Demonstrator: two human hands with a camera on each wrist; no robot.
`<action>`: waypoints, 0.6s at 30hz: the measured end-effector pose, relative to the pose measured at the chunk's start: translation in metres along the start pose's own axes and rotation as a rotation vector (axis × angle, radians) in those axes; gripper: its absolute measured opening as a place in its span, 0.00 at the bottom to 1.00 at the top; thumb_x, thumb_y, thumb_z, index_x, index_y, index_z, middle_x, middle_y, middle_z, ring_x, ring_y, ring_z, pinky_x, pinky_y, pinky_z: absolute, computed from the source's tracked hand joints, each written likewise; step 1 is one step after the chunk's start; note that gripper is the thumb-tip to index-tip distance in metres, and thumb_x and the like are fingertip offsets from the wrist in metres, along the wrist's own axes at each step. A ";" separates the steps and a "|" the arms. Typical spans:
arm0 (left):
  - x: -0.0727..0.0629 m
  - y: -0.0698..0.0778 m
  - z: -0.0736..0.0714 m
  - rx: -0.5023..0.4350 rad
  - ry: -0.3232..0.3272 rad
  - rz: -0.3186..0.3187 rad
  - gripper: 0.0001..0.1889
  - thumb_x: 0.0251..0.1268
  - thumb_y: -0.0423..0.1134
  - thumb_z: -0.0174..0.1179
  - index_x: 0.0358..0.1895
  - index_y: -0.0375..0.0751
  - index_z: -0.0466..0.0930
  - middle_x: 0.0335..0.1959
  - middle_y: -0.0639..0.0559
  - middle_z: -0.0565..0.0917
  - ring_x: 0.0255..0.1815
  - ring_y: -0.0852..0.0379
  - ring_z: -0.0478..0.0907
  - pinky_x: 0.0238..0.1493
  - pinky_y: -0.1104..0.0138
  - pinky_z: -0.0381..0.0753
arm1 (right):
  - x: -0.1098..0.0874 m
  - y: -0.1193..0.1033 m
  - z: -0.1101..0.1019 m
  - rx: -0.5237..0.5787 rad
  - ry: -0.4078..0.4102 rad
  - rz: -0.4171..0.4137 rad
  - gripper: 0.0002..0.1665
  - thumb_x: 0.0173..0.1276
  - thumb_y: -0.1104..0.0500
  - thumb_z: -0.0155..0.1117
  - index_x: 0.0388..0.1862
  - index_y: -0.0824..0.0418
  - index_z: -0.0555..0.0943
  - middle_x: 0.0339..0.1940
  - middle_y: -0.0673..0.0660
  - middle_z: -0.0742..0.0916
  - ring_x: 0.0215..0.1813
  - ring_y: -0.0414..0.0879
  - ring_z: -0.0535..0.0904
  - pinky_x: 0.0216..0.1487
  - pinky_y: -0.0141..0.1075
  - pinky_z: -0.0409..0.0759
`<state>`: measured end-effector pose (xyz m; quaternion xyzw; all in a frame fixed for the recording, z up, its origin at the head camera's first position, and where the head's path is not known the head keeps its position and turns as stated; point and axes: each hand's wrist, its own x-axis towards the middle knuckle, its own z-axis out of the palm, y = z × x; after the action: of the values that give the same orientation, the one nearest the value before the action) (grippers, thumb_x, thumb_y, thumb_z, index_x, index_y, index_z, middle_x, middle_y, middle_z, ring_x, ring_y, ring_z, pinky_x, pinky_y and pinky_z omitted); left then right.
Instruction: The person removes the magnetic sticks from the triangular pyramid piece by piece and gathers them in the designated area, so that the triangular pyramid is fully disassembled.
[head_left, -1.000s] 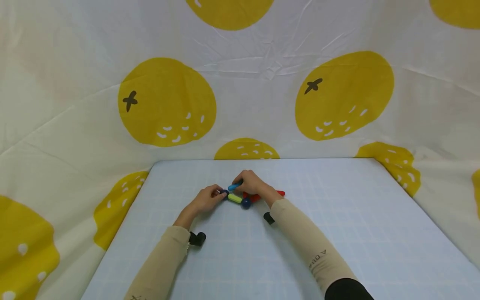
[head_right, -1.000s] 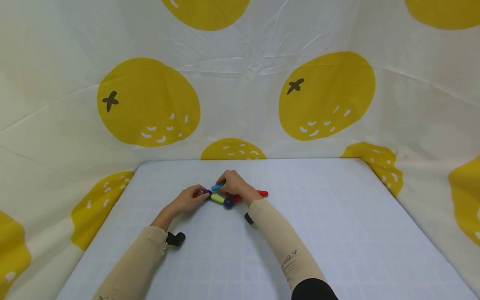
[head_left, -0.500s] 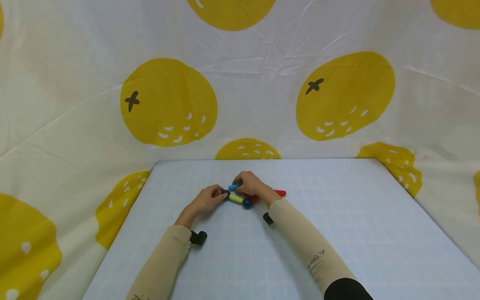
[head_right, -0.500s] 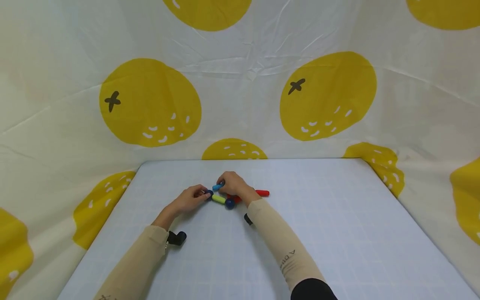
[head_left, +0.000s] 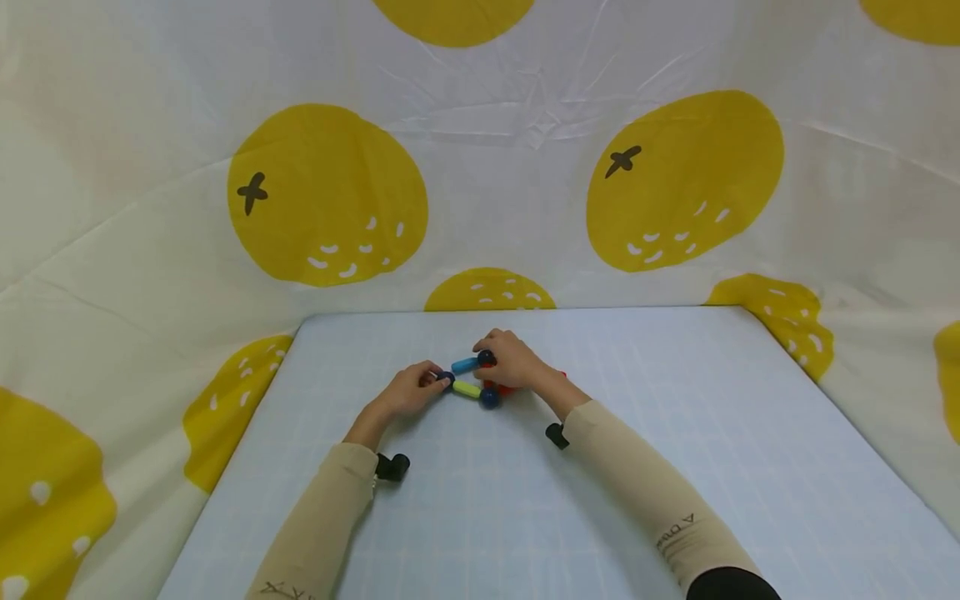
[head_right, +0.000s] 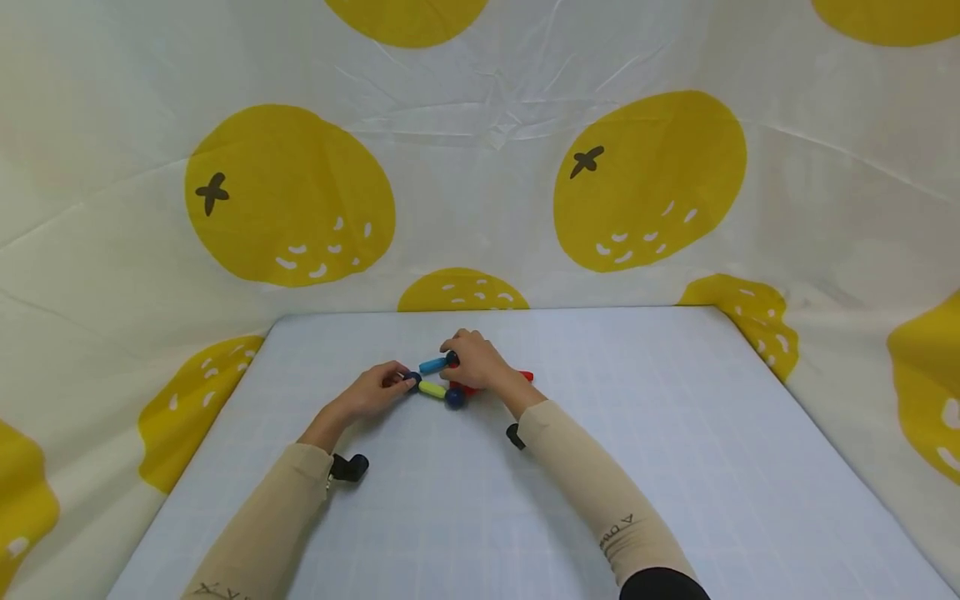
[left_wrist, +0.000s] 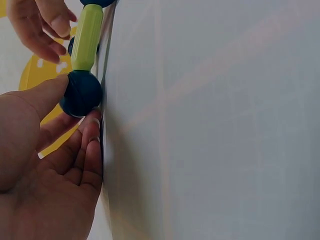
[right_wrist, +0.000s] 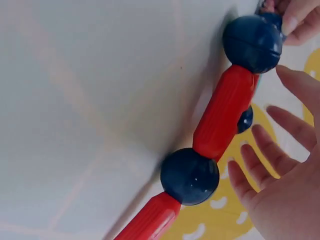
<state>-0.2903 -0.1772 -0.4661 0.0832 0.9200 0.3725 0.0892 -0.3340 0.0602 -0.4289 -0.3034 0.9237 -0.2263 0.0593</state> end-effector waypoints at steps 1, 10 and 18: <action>0.000 0.000 0.000 -0.004 0.002 0.001 0.19 0.77 0.48 0.58 0.58 0.38 0.78 0.44 0.45 0.82 0.44 0.50 0.76 0.51 0.55 0.76 | -0.002 0.000 0.000 -0.005 0.003 0.003 0.28 0.70 0.52 0.71 0.65 0.62 0.80 0.62 0.61 0.79 0.63 0.57 0.72 0.66 0.51 0.73; -0.001 0.000 0.001 -0.005 0.012 -0.003 0.18 0.77 0.47 0.58 0.58 0.38 0.78 0.43 0.46 0.81 0.43 0.51 0.75 0.50 0.56 0.75 | -0.016 -0.003 0.011 -0.048 -0.009 -0.027 0.27 0.69 0.48 0.71 0.62 0.61 0.83 0.58 0.60 0.81 0.56 0.54 0.73 0.55 0.46 0.76; -0.002 0.001 0.002 -0.002 0.016 -0.003 0.18 0.78 0.47 0.57 0.59 0.38 0.78 0.44 0.45 0.82 0.44 0.51 0.76 0.50 0.55 0.76 | -0.018 -0.006 0.020 -0.014 -0.036 -0.039 0.21 0.70 0.48 0.72 0.55 0.58 0.87 0.55 0.56 0.83 0.54 0.50 0.73 0.53 0.41 0.76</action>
<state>-0.2877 -0.1755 -0.4663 0.0789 0.9203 0.3742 0.0824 -0.3116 0.0585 -0.4445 -0.3259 0.9179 -0.2154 0.0691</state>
